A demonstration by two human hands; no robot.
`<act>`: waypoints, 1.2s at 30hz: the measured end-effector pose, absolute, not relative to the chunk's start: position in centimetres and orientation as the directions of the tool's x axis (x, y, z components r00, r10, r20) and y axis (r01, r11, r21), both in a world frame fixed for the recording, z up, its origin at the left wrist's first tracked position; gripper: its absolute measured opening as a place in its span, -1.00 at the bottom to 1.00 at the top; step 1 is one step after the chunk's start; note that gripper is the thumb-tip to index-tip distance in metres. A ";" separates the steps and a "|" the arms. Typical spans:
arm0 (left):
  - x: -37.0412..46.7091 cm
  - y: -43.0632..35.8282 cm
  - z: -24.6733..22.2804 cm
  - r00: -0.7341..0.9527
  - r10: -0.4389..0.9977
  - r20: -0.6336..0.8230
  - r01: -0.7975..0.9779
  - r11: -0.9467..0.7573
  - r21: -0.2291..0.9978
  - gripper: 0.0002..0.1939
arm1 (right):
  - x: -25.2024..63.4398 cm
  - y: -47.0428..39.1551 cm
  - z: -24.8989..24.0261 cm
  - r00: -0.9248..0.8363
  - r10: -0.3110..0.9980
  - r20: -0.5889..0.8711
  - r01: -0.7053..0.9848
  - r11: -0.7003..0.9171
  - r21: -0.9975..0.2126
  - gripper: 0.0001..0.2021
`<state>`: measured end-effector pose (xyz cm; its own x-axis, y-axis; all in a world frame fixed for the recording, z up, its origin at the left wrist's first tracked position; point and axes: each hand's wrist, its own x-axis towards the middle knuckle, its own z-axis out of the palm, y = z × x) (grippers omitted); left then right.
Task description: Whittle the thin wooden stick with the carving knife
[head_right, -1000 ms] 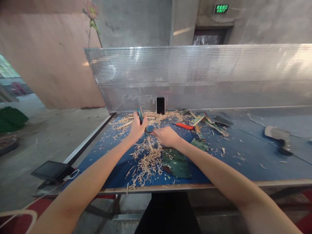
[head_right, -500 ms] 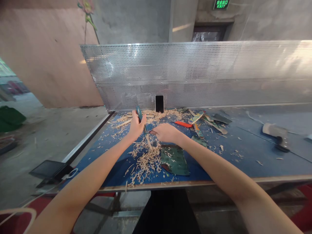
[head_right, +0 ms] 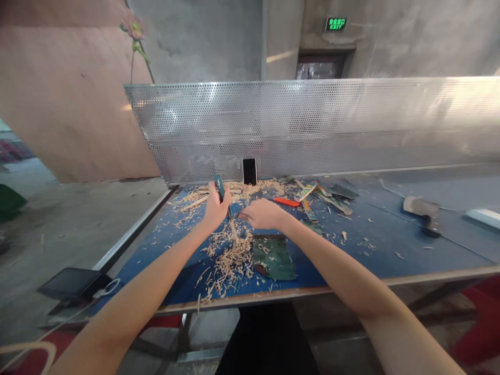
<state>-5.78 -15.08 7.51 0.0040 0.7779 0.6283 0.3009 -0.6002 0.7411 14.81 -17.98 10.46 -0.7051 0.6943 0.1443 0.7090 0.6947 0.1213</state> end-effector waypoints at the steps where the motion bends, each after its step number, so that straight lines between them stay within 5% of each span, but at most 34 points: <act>1: -5.9 -15.0 7.5 -0.005 0.778 0.628 0.296 -0.599 0.744 -0.70 | 14.6 -18.0 10.2 -0.698 0.701 0.145 0.716 0.686 0.130 -0.54; 6: -6.3 -14.7 7.1 -0.026 0.787 0.616 0.260 -0.590 0.765 -0.71 | 13.8 -17.8 9.0 -0.686 0.711 0.154 0.725 0.686 0.060 -0.52; 11: -6.5 -14.4 7.0 0.006 0.815 0.579 0.231 -0.565 0.792 -0.74 | 14.9 -17.0 8.7 -0.739 0.674 0.000 0.674 0.739 0.015 -0.59; 17: -6.6 -14.4 6.9 0.029 0.818 0.575 0.198 -0.568 0.799 -0.76 | 15.8 -16.5 8.3 -0.686 0.704 0.184 0.722 0.690 0.052 -0.56; 24: -6.6 -14.7 7.0 0.100 0.837 0.538 0.131 -0.547 0.827 -0.67 | 14.0 -16.5 6.3 -0.691 0.686 0.228 0.719 0.685 0.117 -0.57; 36: -6.5 -14.5 6.9 0.126 0.830 0.543 0.047 -0.551 0.833 -0.52 | 13.2 -17.4 7.3 -0.692 0.714 0.106 0.720 0.693 0.030 -0.61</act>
<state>-6.49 -14.52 6.90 0.1264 0.8303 0.5427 0.0466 -0.5515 0.8329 13.25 -17.39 7.29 -0.6918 0.7144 0.1056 0.7202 0.6931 0.0296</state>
